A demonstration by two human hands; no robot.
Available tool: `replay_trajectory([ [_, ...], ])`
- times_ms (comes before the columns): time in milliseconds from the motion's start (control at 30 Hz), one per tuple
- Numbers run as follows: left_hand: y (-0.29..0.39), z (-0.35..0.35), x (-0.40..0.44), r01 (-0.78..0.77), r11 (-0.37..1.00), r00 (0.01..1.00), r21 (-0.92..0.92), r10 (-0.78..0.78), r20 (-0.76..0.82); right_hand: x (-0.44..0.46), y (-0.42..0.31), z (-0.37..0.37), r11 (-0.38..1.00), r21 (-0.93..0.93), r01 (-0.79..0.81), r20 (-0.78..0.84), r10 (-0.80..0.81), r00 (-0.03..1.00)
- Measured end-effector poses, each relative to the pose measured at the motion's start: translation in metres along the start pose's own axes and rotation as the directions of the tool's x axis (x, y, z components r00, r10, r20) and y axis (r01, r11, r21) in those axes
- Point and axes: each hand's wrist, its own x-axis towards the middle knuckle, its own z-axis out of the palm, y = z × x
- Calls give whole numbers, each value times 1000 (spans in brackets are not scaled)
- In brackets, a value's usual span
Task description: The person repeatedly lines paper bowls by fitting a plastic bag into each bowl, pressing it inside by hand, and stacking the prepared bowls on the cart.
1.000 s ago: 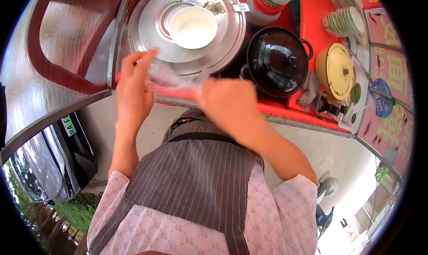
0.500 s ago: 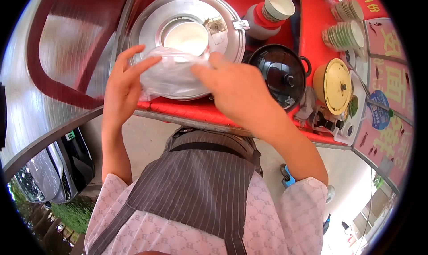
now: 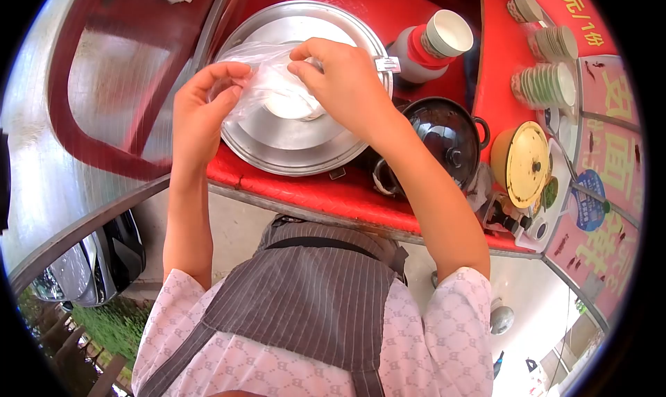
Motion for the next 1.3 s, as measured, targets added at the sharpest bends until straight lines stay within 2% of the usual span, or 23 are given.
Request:
replay_trajectory([
  [33, -6, 0, 4, -3, 1000, 1000, 0, 3, -2, 3, 6, 2, 1000, -1, 4, 1, -4, 1000],
  [100, -15, -1, 10, 68, 980, 998, -186, -65, 20, 9, 17, 3, 997, -57, 59, 13, -59, 998],
  [233, -26, 8, 16, 95, 979, 995, -183, -87, 49, 15, 28, 5, 985, -150, 87, 86, -75, 994],
  [333, -32, 10, 20, 77, 967, 996, -242, -66, 53, 17, 16, 2, 941, -337, 7, 181, 57, 982],
  [367, -31, 10, 21, 97, 974, 995, -207, -89, 45, 18, 14, 1, 942, -336, 7, 180, 57, 982],
  [433, -31, 7, 23, 117, 979, 993, -169, -112, 39, 19, 11, -3, 871, -492, 11, 192, 96, 977],
  [500, -35, 2, 25, 57, 979, 997, 195, -65, 35, 19, 6, -7, 850, -526, -13, 197, 137, 971],
  [533, -35, 2, 26, 55, 979, 997, 197, -64, 36, 19, 3, -8, 826, -563, -34, 203, 178, 963],
  [600, -36, 1, 29, -2, 937, 995, 351, -32, 92, 18, -1, -10, 810, -586, -22, 182, 157, 971],
  [767, -43, 5, 47, -43, 896, 993, 441, -10, 117, 22, 7, -10, 792, -610, 8, 126, 87, 988],
  [833, -54, 1, 49, -49, 881, 990, 471, -19, 138, 29, 21, -8, 866, -496, -61, 246, 208, 947],
  [900, -60, -3, 52, 72, 906, 978, 418, -146, 149, 32, 33, -2, 901, -422, -102, 253, 225, 941],
  [933, -65, -4, 52, 69, 905, 977, 420, -145, 153, 33, 41, 2, 927, -346, -143, 269, 244, 932],
  [1000, -69, -5, 47, 349, 931, 915, 112, -364, 174, 36, 58, 16, 945, -291, -149, 267, 230, 936],
  [1067, -66, -2, 46, 308, 944, 929, 119, -325, 179, 35, 66, 20, 960, -235, -153, 263, 214, 941],
  [1133, -64, 4, 42, 269, 956, 942, 116, -286, 174, 32, 42, 11, 873, -11, -487, 363, 457, 812],
  [1167, -67, 7, 42, 234, 966, 954, 113, -250, 166, 29, 43, 14, 876, -13, -482, 365, 453, 813],
  [1233, -75, 7, 36, 198, 974, 964, 110, -214, 158, 19, 48, 17, 800, 317, -510, 260, 443, 858],
  [1267, -80, 6, 32, 265, 962, 958, -72, -255, 129, 15, 49, 15, 801, 317, -508, 258, 443, 859],
  [1300, -84, 6, 28, 315, 915, 949, -252, -296, 111, 11, 49, 11, 747, 404, -528, 263, 458, 849],
])
